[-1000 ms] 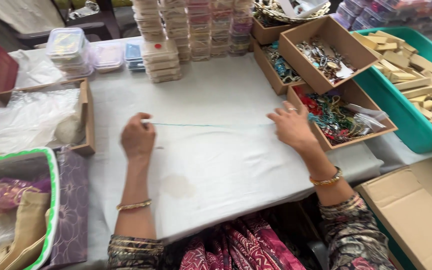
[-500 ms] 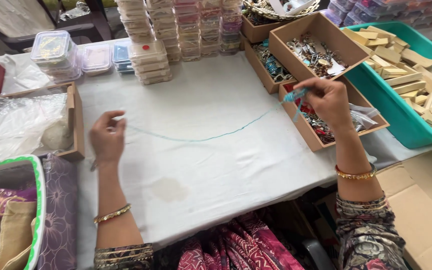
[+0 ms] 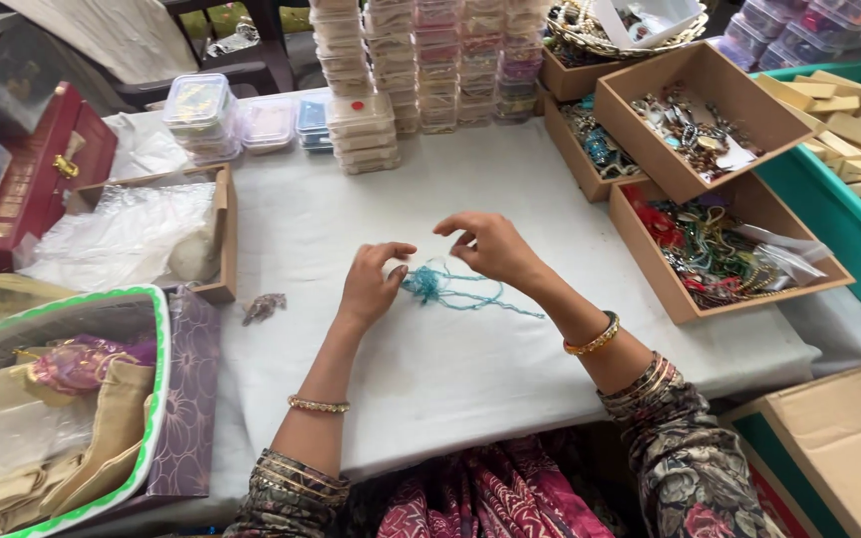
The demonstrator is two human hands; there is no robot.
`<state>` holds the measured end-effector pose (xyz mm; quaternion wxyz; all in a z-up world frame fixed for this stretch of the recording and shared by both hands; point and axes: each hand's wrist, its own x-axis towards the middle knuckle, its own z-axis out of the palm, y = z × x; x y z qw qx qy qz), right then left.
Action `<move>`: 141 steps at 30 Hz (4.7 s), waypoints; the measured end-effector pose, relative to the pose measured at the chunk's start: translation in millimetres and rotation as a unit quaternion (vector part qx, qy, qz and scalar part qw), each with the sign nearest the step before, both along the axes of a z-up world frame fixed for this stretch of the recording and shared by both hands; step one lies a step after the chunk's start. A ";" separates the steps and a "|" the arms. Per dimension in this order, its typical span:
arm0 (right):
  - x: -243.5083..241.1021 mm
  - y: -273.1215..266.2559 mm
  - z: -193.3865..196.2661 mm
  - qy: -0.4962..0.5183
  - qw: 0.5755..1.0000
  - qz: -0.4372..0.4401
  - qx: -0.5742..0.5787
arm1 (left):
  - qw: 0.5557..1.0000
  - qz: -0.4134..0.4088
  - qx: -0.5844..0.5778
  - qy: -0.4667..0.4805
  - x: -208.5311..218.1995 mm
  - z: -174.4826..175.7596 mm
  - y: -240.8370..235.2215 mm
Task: The person picks up a turquoise beaded bracelet from a box, places it into a small clear plastic bag, and then puts the bag into a beige cloth pouch. They then place the pouch into a small plastic container and stack it. Next, they pick up a green beaded bracelet, place it into a plastic bag, and put it into a beige cloth pouch.
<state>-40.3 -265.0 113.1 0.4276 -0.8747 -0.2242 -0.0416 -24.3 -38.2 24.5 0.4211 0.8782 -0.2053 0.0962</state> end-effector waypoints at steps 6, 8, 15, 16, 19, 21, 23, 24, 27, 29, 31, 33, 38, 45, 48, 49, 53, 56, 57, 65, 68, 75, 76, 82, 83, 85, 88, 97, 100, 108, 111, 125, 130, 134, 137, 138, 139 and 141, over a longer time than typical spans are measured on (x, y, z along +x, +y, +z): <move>26.4 -48.9 -37.9 -0.042 0.994 -0.088 -0.056 | 0.962 0.022 0.261 0.082 6.1 -25.1 -5.7; 30.9 -63.6 -34.1 -0.051 0.989 -0.125 -0.054 | 0.963 0.007 0.258 0.083 2.5 -30.1 -14.4; 59.1 -106.3 -66.7 -0.117 0.955 -0.260 -0.086 | 0.966 -0.150 0.209 0.021 -18.3 -16.4 -100.2; 61.2 -107.8 -72.0 -0.115 0.953 -0.268 -0.084 | 0.964 -0.159 0.213 0.020 -22.9 -16.1 -112.8; 64.6 -112.8 -81.9 -0.138 0.950 -0.262 -0.104 | 0.944 -0.282 0.142 -0.092 -35.8 -15.8 -145.0; 65.4 -108.5 -80.3 -0.125 0.954 -0.254 -0.094 | 0.937 -0.316 0.132 -0.073 -40.9 -14.7 -151.9; 64.8 -105.9 -79.9 -0.117 0.957 -0.253 -0.084 | 0.936 -0.320 0.114 -0.094 -29.9 -18.4 -150.7; 64.8 -103.3 -79.8 -0.109 0.961 -0.244 -0.076 | 0.937 -0.316 0.093 -0.114 -24.6 -20.4 -149.2; 70.8 -99.0 -86.8 -0.084 0.974 -0.208 -0.032 | 0.973 -0.210 -0.034 -0.088 20.7 -69.7 -130.7; 82.8 -91.3 -107.2 -0.029 0.984 -0.162 0.064 | 0.979 -0.176 -0.100 -0.031 18.3 -45.7 -114.5; 87.2 -77.6 -120.5 0.026 0.980 -0.113 0.159 | 0.976 -0.140 -0.164 0.025 16.2 -27.0 -101.3; 84.3 -58.9 -125.3 0.225 0.921 -0.055 0.313 | 0.944 -0.083 -0.300 0.105 15.0 -13.0 -92.0; 42.8 -17.6 -108.4 0.359 0.839 0.063 0.403 | 0.929 -0.027 -0.368 0.034 11.7 -6.2 -84.9; 34.5 -8.1 -101.2 0.374 0.796 0.032 0.475 | 0.976 -0.039 -0.192 -0.101 1.1 15.8 -88.5; 50.2 -21.2 -119.0 0.337 0.805 0.041 0.487 | 0.980 -0.016 -0.181 -0.083 4.2 14.6 -83.0; 50.6 -23.8 -118.1 0.341 0.804 0.043 0.485 | 0.980 -0.011 -0.182 -0.082 7.7 12.4 -80.6; 50.7 -27.5 -112.9 0.195 0.928 0.039 0.316 | 0.973 0.041 -0.222 -0.048 19.6 2.9 -69.1; 43.2 -25.9 -95.3 0.126 0.974 0.028 0.188 | 0.966 0.058 -0.249 -0.036 26.9 -0.7 -63.1; 39.5 -25.7 -87.1 0.110 0.981 0.014 0.161 | 0.964 0.064 -0.256 -0.037 28.9 -1.1 -61.9; 46.9 -35.6 -97.5 -0.039 0.994 0.036 -0.095 | 0.956 0.073 -0.279 -0.045 36.8 -7.5 -56.4; 24.7 -23.9 -71.9 -0.012 0.962 0.162 -0.218 | 0.954 0.070 -0.291 -0.035 36.5 -6.6 -55.2; 3.4 -17.8 -60.1 -0.048 0.947 0.009 -0.318 | 0.961 0.084 -0.264 -0.010 36.0 -7.9 -56.4; 6.2 -18.3 -58.5 -0.049 0.947 0.009 -0.317 | 0.961 0.084 -0.263 -0.011 38.6 -13.6 -58.0; 16.9 -27.4 -51.1 -0.049 0.988 -0.011 -0.149 | 0.903 -0.028 -0.404 0.142 46.1 -54.3 -76.2; 17.8 -28.1 -50.1 -0.071 0.995 -0.007 -0.075 | 0.858 -0.061 -0.458 0.224 43.4 -55.3 -80.8; 17.6 -27.2 -49.3 -0.095 0.995 0.000 -0.002 | 0.802 -0.093 -0.508 0.300 34.9 -48.0 -86.6; 14.4 -21.8 -50.8 -0.145 0.984 0.044 0.098 | 0.730 -0.121 -0.550 0.388 18.3 -20.6 -88.1; 16.8 -14.8 -56.7 -0.236 0.972 -0.014 -0.006 | 0.711 -0.029 -0.588 0.384 26.9 -26.2 -80.0; 24.7 -11.3 -77.4 0.017 0.974 -0.058 0.219 | 0.714 0.001 -0.621 0.324 25.1 -19.0 -76.6; 17.3 8.1 -93.6 0.356 0.819 0.039 0.448 | 0.731 -0.037 -0.634 0.250 13.1 0.8 -78.1; 11.6 10.1 -85.2 0.393 0.792 0.061 0.463 | 0.773 -0.046 -0.598 0.208 6.9 4.5 -81.2; 10.8 7.2 -80.9 0.358 0.758 -0.024 0.545 | 0.890 0.039 -0.443 0.104 12.8 -15.5 -89.3; 23.9 -1.0 -107.4 0.216 0.789 -0.002 0.575 | 0.719 -0.044 -0.600 0.348 19.3 -45.1 -100.5; 13.7 3.9 -94.2 0.199 0.852 0.004 0.484 | 0.674 -0.047 -0.593 0.439 6.4 -26.6 -103.9; 14.1 4.4 -97.4 0.132 0.910 0.015 0.394 | 0.665 -0.028 -0.599 0.446 6.3 -25.5 -102.5; 15.5 4.1 -99.1 0.079 0.932 0.035 0.351 | 0.660 -0.012 -0.607 0.442 8.4 -29.2 -101.9; 13.5 3.5 -94.6 0.080 0.933 0.036 0.349 | 0.659 -0.011 -0.609 0.442 13.3 -39.0 -101.6; 9.8 3.7 -85.2 -0.010 0.962 -0.001 0.274 | 0.669 -0.044 -0.630 0.391 22.8 -58.2 -99.5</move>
